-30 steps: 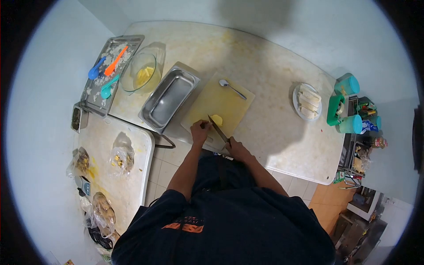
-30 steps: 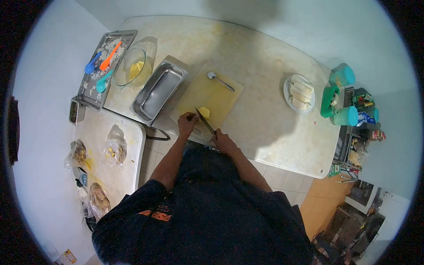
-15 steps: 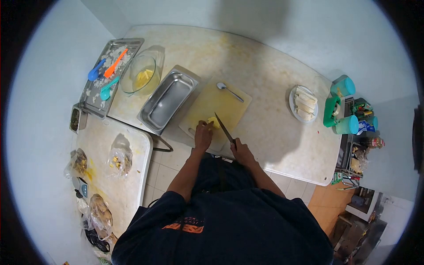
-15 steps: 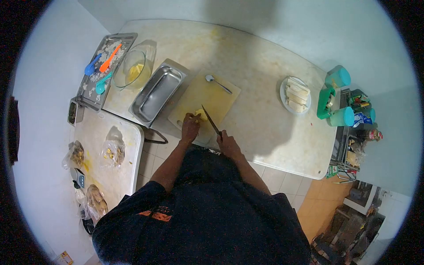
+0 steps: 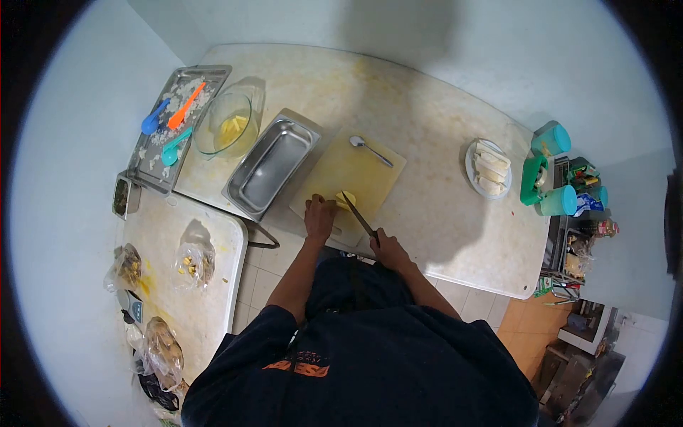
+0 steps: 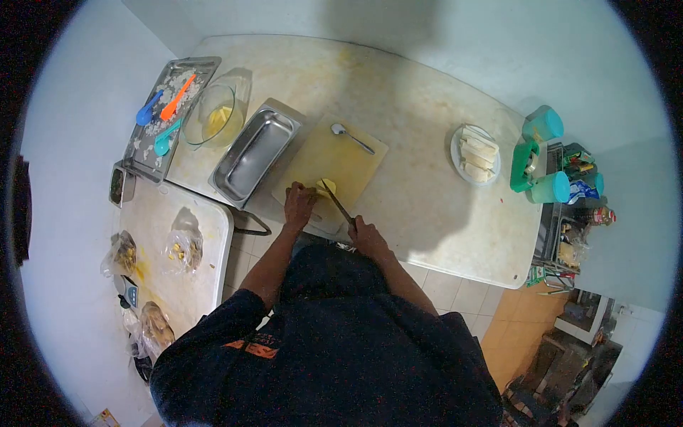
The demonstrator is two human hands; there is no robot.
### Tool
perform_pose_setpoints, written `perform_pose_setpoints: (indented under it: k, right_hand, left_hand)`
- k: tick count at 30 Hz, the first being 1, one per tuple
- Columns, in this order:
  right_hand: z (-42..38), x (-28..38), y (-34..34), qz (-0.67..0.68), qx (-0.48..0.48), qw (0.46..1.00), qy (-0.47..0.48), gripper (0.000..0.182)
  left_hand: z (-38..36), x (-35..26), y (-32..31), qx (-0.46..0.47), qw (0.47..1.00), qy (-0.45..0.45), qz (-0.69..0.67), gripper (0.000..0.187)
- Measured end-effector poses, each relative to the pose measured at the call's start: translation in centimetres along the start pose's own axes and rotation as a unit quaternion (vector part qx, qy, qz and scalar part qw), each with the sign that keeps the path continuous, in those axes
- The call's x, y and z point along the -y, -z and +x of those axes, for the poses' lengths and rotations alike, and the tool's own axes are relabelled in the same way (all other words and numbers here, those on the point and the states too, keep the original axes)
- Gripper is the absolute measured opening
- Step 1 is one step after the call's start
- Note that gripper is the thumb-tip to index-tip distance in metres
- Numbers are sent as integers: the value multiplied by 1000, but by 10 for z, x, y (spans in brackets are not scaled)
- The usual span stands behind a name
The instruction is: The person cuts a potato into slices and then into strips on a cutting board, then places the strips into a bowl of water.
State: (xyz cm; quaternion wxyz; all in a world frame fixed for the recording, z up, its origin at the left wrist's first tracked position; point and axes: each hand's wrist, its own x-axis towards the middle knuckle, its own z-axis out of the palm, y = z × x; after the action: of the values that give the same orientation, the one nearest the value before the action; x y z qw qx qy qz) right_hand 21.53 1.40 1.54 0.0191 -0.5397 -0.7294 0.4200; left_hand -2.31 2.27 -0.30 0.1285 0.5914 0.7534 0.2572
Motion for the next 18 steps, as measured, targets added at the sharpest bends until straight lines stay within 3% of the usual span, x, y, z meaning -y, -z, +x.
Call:
perform_pose_setpoints:
  k: [7, 10, 13, 16, 18]
  right_hand:
    - [-6, 0, 4, 34, 19, 999, -6, 31]
    - [-9, -1, 6, -15, -62, 998, 1, 31]
    - [-5, 9, 22, -66, -45, 996, -26, 34]
    - [9, 11, 31, -151, -27, 988, -7, 37]
    - [17, 15, 37, -184, -13, 983, 4, 38]
  left_hand:
    - [15, 8, -9, -8, 999, 52, 13, 11]
    - [15, 3, -8, -58, 998, 1, 28, 12]
    - [10, -15, -1, 19, 999, -40, 2, 18]
    - [-1, -21, -13, -5, 992, -122, 36, 27]
    - [-9, -21, -16, 6, 990, -132, 51, 29]
